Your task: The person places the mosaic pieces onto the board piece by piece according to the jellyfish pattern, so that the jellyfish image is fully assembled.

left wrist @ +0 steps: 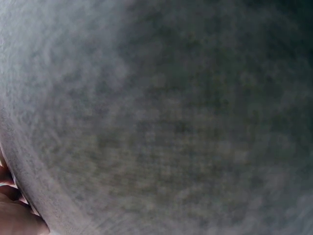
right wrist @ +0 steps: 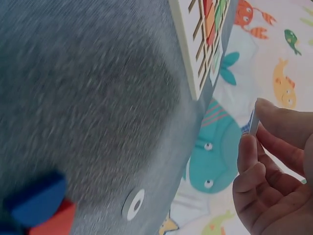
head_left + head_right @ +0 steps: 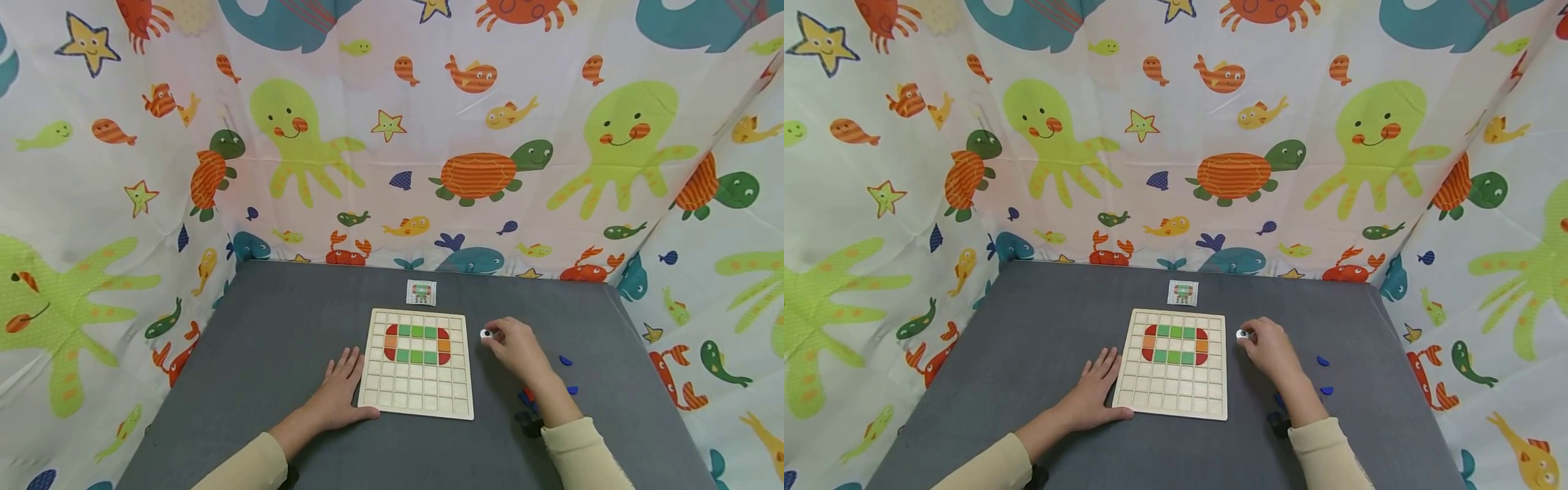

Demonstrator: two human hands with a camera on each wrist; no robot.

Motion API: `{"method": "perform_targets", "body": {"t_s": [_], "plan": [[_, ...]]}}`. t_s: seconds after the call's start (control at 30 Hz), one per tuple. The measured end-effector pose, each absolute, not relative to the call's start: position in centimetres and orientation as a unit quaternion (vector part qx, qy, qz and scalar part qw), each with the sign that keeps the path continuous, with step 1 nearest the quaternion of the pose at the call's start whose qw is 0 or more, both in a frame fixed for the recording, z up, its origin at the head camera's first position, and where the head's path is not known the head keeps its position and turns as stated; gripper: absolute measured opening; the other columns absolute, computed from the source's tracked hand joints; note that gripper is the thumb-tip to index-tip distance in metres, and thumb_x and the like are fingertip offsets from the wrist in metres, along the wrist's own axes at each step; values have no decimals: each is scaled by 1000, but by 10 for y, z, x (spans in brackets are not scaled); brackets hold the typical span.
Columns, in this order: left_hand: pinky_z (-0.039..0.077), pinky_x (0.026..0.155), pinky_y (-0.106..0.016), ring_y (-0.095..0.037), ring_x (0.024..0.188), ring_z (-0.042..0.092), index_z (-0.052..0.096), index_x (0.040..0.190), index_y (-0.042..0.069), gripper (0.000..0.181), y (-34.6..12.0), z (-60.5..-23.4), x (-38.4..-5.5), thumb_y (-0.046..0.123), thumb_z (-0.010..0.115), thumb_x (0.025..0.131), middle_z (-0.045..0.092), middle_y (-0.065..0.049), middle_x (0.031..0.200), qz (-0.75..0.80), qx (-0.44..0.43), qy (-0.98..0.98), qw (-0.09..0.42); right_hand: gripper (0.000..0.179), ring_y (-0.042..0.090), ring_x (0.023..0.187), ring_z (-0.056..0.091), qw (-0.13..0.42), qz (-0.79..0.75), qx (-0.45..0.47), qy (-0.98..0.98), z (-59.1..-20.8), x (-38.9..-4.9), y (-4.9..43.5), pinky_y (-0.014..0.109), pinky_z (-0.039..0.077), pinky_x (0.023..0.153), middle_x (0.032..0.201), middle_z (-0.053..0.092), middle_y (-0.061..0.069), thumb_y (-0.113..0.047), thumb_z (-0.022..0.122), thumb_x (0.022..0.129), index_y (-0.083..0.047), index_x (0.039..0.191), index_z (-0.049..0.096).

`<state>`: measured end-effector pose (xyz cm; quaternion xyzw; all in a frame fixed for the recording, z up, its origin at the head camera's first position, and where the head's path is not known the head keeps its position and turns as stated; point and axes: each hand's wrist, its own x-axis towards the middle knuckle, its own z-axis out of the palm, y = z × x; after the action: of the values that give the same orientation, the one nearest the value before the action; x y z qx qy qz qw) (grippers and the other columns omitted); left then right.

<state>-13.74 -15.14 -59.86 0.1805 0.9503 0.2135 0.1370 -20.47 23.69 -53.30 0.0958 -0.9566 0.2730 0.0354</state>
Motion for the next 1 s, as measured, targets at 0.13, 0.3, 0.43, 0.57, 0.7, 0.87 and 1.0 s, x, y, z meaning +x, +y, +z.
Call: {"method": "perform_targets", "body": {"t_s": [0.13, 0.3, 0.43, 0.57, 0.7, 0.87, 1.0], "plan": [[12, 120, -65, -38, 157, 4, 20, 161, 2, 119, -151, -599, -137, 76, 66, 79, 10, -18, 169, 212, 181, 951, 137, 24, 20, 80, 62, 23, 274, 97, -957, -532, -207, 226, 37, 55, 68, 99, 68, 12, -12, 78, 88, -1, 109, 74], [12, 120, -65, -38, 157, 4, 20, 161, 2, 119, -150, -599, -137, 77, 66, 80, 10, -19, 169, 214, 183, 950, 137, 26, 20, 81, 62, 11, 269, 102, -958, -534, -209, 214, 39, 55, 69, 101, 68, 12, -14, 79, 88, -1, 111, 74], [12, 120, -65, -38, 157, 3, 20, 161, 2, 120, -150, -598, -138, 77, 66, 79, 10, -19, 169, 213, 181, 950, 139, 27, 17, 81, 63, -4, 260, 110, -959, -538, -212, 203, 38, 54, 69, 101, 69, 9, -18, 80, 88, -4, 111, 75], [13, 120, -65, -38, 157, 4, 20, 161, 2, 120, -150, -598, -138, 77, 66, 79, 10, -19, 169, 213, 181, 950, 136, 25, 15, 75, 58, -10, 255, 122, -959, -542, -215, 192, 34, 49, 63, 96, 68, 6, -20, 81, 87, -8, 108, 76], [13, 120, -65, -38, 157, 4, 20, 161, 2, 120, -151, -599, -138, 77, 66, 79, 10, -19, 169, 211, 183, 951, 132, 22, 12, 73, 57, -20, 260, 134, -956, -545, -217, 181, 31, 46, 60, 100, 69, 4, -21, 80, 88, -11, 107, 77], [13, 120, -66, -39, 157, 5, 20, 161, 2, 119, -151, -598, -138, 75, 67, 80, 11, -19, 169, 212, 187, 951, 128, 21, 12, 75, 58, -36, 273, 143, -951, -550, -220, 170, 31, 49, 63, 103, 70, 2, -23, 80, 88, -13, 107, 78], [14, 119, -66, -39, 156, 5, 20, 161, 2, 119, -150, -597, -138, 74, 68, 80, 11, -19, 168, 212, 187, 950, 130, 21, 16, 78, 61, -40, 277, 154, -948, -553, -221, 163, 34, 51, 66, 102, 70, 2, -23, 80, 88, -12, 106, 78]]}}
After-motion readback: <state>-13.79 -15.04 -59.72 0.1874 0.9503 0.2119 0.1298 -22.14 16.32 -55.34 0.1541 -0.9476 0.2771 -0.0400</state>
